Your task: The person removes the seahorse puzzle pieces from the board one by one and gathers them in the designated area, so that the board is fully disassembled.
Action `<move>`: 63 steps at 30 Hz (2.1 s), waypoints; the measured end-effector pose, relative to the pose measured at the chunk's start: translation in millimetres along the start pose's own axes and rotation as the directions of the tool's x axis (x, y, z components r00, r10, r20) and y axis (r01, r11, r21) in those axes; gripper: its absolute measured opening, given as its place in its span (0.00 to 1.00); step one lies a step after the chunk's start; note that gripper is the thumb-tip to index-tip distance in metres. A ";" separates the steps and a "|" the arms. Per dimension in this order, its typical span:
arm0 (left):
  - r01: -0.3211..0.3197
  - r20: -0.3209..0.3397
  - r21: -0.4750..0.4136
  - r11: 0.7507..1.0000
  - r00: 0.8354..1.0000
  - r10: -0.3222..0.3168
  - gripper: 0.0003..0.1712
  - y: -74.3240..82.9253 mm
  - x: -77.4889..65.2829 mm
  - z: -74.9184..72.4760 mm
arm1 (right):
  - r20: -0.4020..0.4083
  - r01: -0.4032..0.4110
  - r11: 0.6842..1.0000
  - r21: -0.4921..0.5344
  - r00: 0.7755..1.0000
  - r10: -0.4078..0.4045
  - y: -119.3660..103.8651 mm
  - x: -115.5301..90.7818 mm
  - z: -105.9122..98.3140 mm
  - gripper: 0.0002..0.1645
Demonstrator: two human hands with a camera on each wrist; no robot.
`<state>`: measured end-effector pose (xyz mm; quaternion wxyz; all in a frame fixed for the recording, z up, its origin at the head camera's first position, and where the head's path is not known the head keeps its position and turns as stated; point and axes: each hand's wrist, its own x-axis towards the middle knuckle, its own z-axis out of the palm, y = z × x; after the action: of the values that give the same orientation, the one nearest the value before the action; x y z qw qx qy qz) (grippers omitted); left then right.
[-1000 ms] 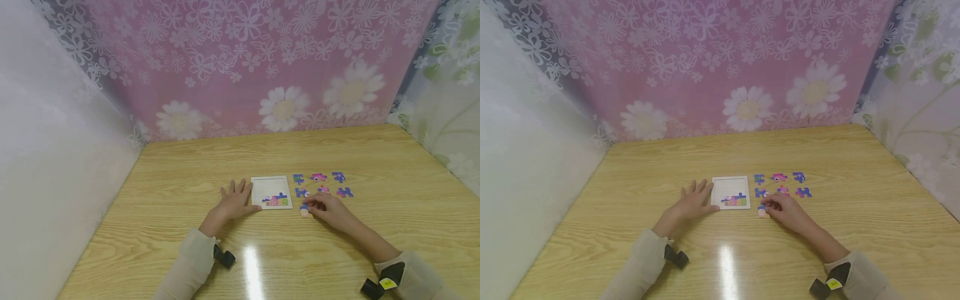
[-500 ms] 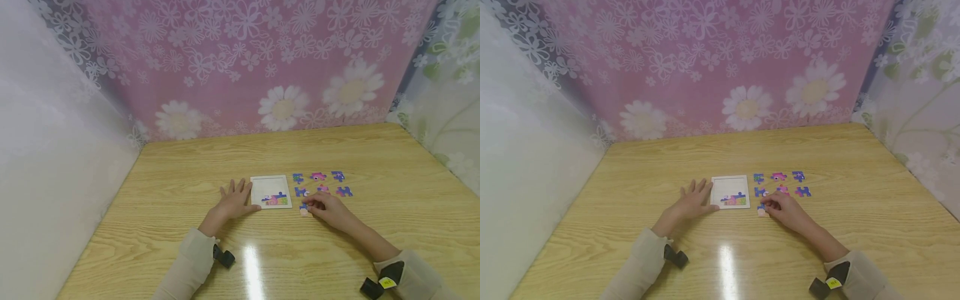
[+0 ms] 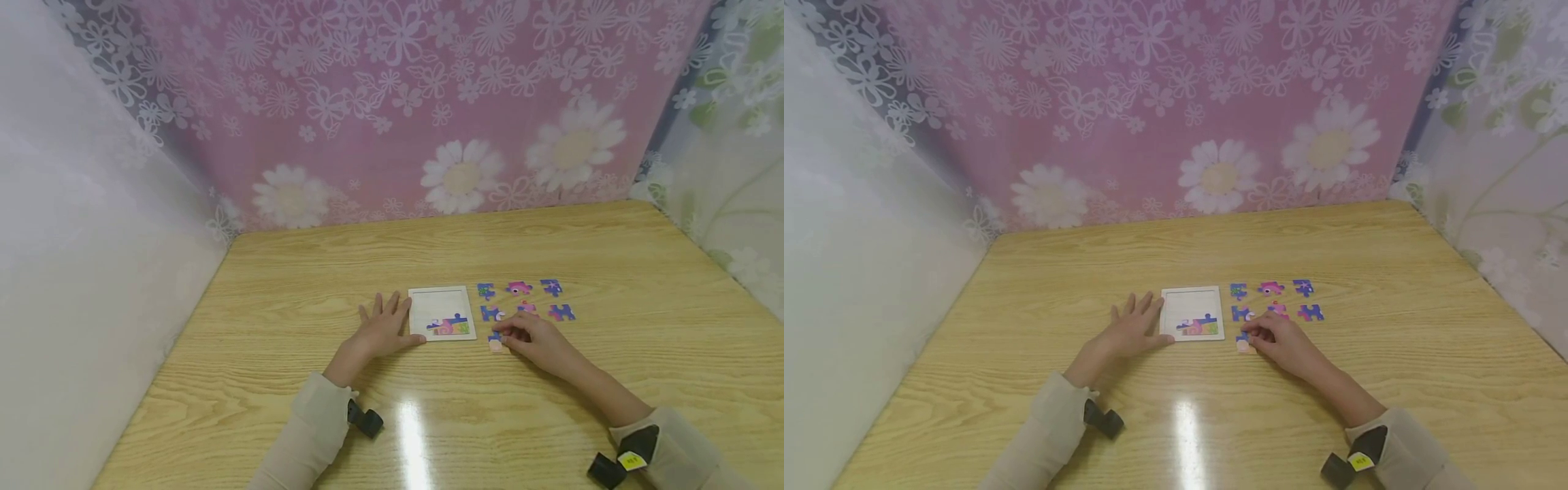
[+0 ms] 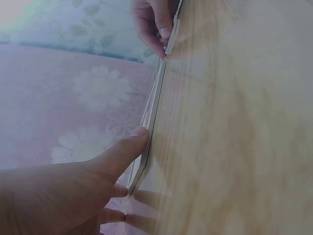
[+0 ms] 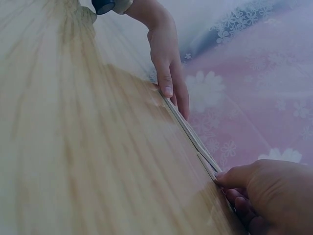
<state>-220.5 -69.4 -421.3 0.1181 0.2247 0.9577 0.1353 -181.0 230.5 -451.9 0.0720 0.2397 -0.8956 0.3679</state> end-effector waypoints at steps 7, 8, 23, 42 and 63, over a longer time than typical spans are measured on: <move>-0.003 -0.001 -0.006 1.000 1.000 0.003 0.50 -0.7 -0.4 0.2 | 0.002 -0.002 1.000 -0.009 1.000 0.002 1.4 0.3 -0.4 0.11; -0.004 -0.001 -0.005 1.000 1.000 0.004 0.50 -0.7 -0.5 0.2 | 0.003 -0.004 1.000 -0.008 1.000 0.004 1.4 0.2 -0.5 0.12; -0.009 -0.002 0.001 1.000 1.000 0.009 0.50 -0.6 -2.0 -0.1 | -0.025 -0.018 0.999 0.041 1.000 0.019 -7.5 3.1 -3.6 0.09; 0.002 0.001 0.005 1.000 1.000 -0.002 0.50 -2.2 0.2 0.9 | 0.192 -0.026 0.992 0.121 0.981 0.002 -40.1 62.2 18.3 0.11; 0.000 -0.005 0.039 0.999 1.000 0.000 0.50 -0.4 3.7 0.0 | 0.185 0.005 0.997 0.082 0.983 -0.020 -34.9 64.8 39.2 0.17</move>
<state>-224.0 -68.0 -422.1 0.1116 0.2265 0.9605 0.1171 -219.0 157.6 -438.5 -0.0194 0.2811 -0.8811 0.3798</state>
